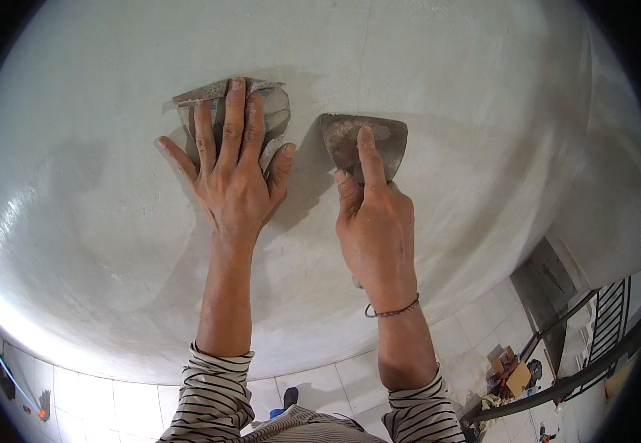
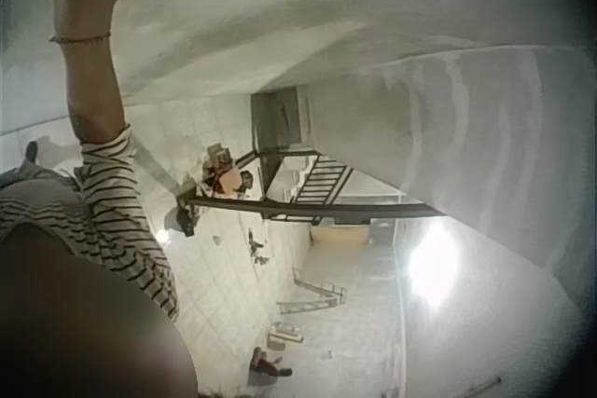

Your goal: Patching and sanding a wall to prepare the surface for renovation or painting.

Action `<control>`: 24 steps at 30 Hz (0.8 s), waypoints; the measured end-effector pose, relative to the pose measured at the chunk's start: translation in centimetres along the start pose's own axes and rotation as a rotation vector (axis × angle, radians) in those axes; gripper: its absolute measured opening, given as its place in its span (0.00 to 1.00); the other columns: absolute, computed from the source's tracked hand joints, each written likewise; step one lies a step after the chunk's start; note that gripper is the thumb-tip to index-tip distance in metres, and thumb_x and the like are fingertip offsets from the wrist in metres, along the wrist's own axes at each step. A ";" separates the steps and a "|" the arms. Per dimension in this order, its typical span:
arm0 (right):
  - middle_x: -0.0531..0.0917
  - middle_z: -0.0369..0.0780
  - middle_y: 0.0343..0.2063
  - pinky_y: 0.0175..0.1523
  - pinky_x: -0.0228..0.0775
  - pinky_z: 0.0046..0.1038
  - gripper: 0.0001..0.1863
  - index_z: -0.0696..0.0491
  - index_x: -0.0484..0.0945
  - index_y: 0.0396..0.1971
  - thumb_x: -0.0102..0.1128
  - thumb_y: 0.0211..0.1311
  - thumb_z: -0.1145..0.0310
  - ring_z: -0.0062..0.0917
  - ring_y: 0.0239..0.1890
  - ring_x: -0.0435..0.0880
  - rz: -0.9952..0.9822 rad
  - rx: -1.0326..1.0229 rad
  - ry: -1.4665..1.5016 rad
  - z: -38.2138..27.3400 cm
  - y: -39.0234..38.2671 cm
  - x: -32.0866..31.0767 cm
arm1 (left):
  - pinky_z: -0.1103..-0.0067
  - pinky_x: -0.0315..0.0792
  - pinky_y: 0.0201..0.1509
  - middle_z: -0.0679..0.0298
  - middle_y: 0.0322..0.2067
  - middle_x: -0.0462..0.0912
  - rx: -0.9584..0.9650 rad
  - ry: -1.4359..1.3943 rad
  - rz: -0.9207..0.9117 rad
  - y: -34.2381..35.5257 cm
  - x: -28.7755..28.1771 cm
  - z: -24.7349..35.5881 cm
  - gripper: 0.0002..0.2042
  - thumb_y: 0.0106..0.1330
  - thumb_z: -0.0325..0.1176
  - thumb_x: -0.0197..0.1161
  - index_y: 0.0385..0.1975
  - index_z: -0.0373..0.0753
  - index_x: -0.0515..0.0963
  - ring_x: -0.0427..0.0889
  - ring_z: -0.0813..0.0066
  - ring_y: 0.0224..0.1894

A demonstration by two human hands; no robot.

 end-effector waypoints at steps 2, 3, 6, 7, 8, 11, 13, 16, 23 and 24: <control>0.77 0.48 0.16 0.26 0.72 0.38 0.30 0.55 0.56 0.63 0.52 0.63 0.66 0.41 0.20 0.79 0.021 -0.016 0.002 0.3 0.0 0.4 | 0.45 0.28 0.66 0.78 0.62 0.63 -0.004 0.000 0.002 0.0 0.2 -0.1 0.26 0.62 0.57 0.50 0.57 0.53 0.70 0.57 0.60 0.66; 0.76 0.48 0.16 0.26 0.72 0.37 0.30 0.55 0.55 0.63 0.52 0.63 0.66 0.41 0.20 0.79 0.041 -0.036 0.010 0.5 0.1 0.4 | 0.45 0.28 0.66 0.78 0.62 0.63 0.000 -0.015 0.005 -0.3 0.2 0.1 0.26 0.62 0.57 0.50 0.57 0.53 0.70 0.57 0.60 0.66; 0.76 0.49 0.16 0.27 0.71 0.38 0.30 0.56 0.56 0.63 0.52 0.62 0.67 0.41 0.20 0.78 -0.015 0.021 0.038 0.6 0.3 0.5 | 0.45 0.28 0.66 0.77 0.63 0.62 -0.005 -0.016 0.000 -0.1 0.1 0.2 0.26 0.62 0.57 0.49 0.57 0.53 0.70 0.56 0.61 0.66; 0.76 0.49 0.16 0.27 0.71 0.38 0.30 0.56 0.56 0.63 0.52 0.62 0.67 0.41 0.20 0.78 -0.015 0.022 0.041 0.5 0.2 0.4 | 0.45 0.28 0.66 0.77 0.63 0.62 -0.013 -0.004 -0.015 0.0 -0.1 0.1 0.26 0.62 0.57 0.49 0.57 0.52 0.71 0.56 0.61 0.67; 0.76 0.49 0.16 0.27 0.71 0.38 0.30 0.56 0.56 0.62 0.52 0.62 0.67 0.41 0.20 0.78 -0.017 0.001 0.045 0.4 -0.1 0.3 | 0.45 0.28 0.66 0.77 0.63 0.62 -0.011 -0.001 -0.015 -0.1 -0.1 0.0 0.26 0.62 0.57 0.49 0.57 0.52 0.71 0.56 0.61 0.67; 0.75 0.48 0.15 0.26 0.71 0.37 0.29 0.56 0.57 0.62 0.52 0.62 0.67 0.40 0.19 0.78 0.026 -0.034 0.058 0.6 0.7 0.2 | 0.45 0.28 0.66 0.77 0.63 0.62 -0.001 -0.011 0.000 0.1 0.1 0.6 0.26 0.62 0.57 0.49 0.56 0.52 0.71 0.56 0.60 0.67; 0.75 0.47 0.15 0.26 0.71 0.36 0.29 0.56 0.57 0.62 0.52 0.62 0.67 0.40 0.19 0.78 0.044 -0.030 0.065 0.1 0.5 0.5 | 0.45 0.27 0.66 0.76 0.63 0.62 -0.014 0.011 -0.003 0.0 0.0 0.0 0.26 0.62 0.57 0.49 0.56 0.52 0.71 0.56 0.60 0.67; 0.75 0.47 0.15 0.25 0.70 0.36 0.29 0.56 0.57 0.62 0.52 0.62 0.67 0.40 0.18 0.77 0.041 -0.095 0.026 0.2 0.5 -0.1 | 0.46 0.26 0.66 0.76 0.63 0.63 -0.010 0.014 -0.033 -0.2 0.1 0.0 0.26 0.62 0.57 0.50 0.57 0.52 0.71 0.55 0.60 0.67; 0.77 0.48 0.16 0.25 0.70 0.37 0.29 0.55 0.57 0.62 0.52 0.62 0.67 0.40 0.19 0.79 0.012 -0.038 0.015 0.8 0.2 0.1 | 0.45 0.26 0.66 0.77 0.62 0.63 -0.016 -0.043 0.002 -0.2 0.2 0.0 0.25 0.62 0.57 0.50 0.57 0.53 0.70 0.55 0.61 0.67; 0.77 0.48 0.16 0.25 0.71 0.36 0.28 0.54 0.57 0.62 0.51 0.63 0.67 0.39 0.19 0.79 0.030 -0.063 0.018 0.9 0.1 0.0 | 0.45 0.29 0.66 0.75 0.64 0.61 -0.002 -0.035 0.006 -0.3 0.1 0.2 0.26 0.60 0.51 0.54 0.59 0.52 0.68 0.55 0.58 0.67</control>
Point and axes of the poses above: each hand's wrist, its own y-axis towards the middle knuckle, its own x-axis out of the palm, z = x × y, the point moved 4 cm from there along y, towards the middle knuckle
